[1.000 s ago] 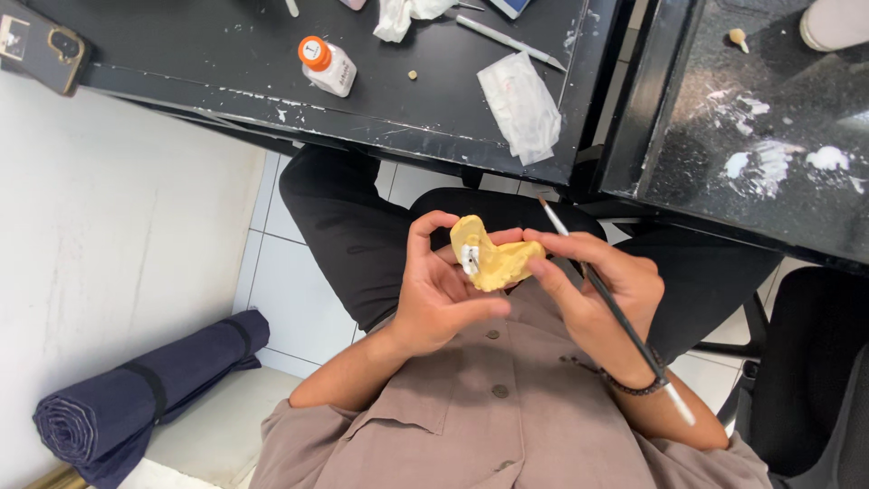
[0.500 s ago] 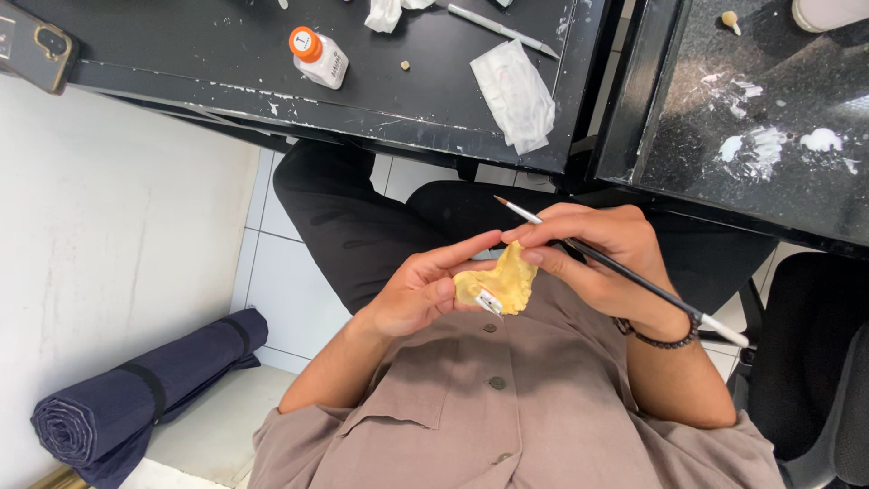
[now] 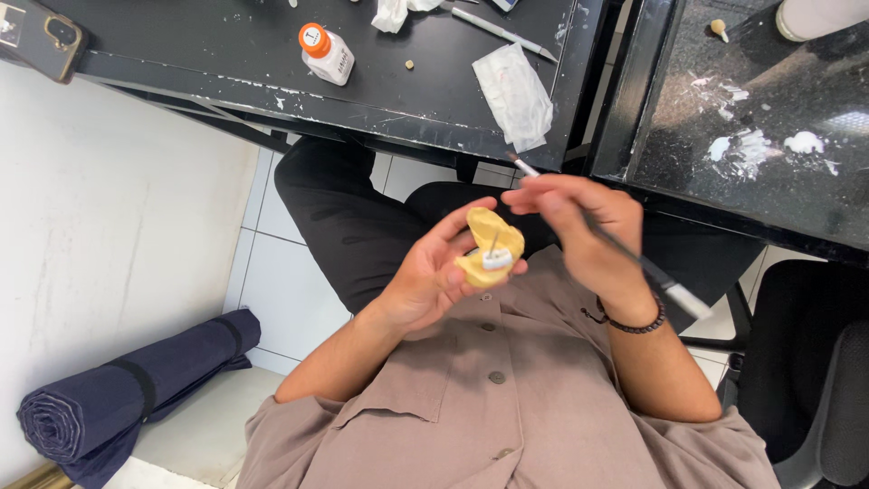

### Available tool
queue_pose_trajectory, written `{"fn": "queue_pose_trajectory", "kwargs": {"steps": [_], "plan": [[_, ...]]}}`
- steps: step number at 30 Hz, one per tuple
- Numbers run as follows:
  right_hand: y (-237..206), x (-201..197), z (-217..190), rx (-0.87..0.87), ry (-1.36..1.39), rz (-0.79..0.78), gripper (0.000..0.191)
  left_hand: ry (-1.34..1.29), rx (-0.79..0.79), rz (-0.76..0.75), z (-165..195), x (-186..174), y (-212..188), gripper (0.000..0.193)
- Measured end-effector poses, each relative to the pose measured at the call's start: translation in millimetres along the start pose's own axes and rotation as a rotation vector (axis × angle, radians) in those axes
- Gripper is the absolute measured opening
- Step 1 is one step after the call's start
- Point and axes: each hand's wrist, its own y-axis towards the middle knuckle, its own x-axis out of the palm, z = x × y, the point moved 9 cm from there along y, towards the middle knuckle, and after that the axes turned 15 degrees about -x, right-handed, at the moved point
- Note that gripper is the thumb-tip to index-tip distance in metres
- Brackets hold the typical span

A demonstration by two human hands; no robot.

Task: The person holds a yellow dental plaster model with a partial denture framework in one hand and uses a fine brush to apply and shape white ceramic material on the denture teeth. They periodically rotate the model, dip the brush toward the bench, and continue building up material on the teeth throughout the episode.

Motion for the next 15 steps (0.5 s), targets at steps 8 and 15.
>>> {"fn": "queue_pose_trajectory", "kwargs": {"steps": [8, 15], "plan": [[-22, -31, -43, -0.249, 0.130, 0.174, 0.030, -0.078, 0.103, 0.046, 13, -13, -5, 0.098], [-36, -20, -62, -0.305, -0.005, 0.065, 0.015, -0.136, 0.076, -0.041, 15, -4, -8, 0.097]]}}
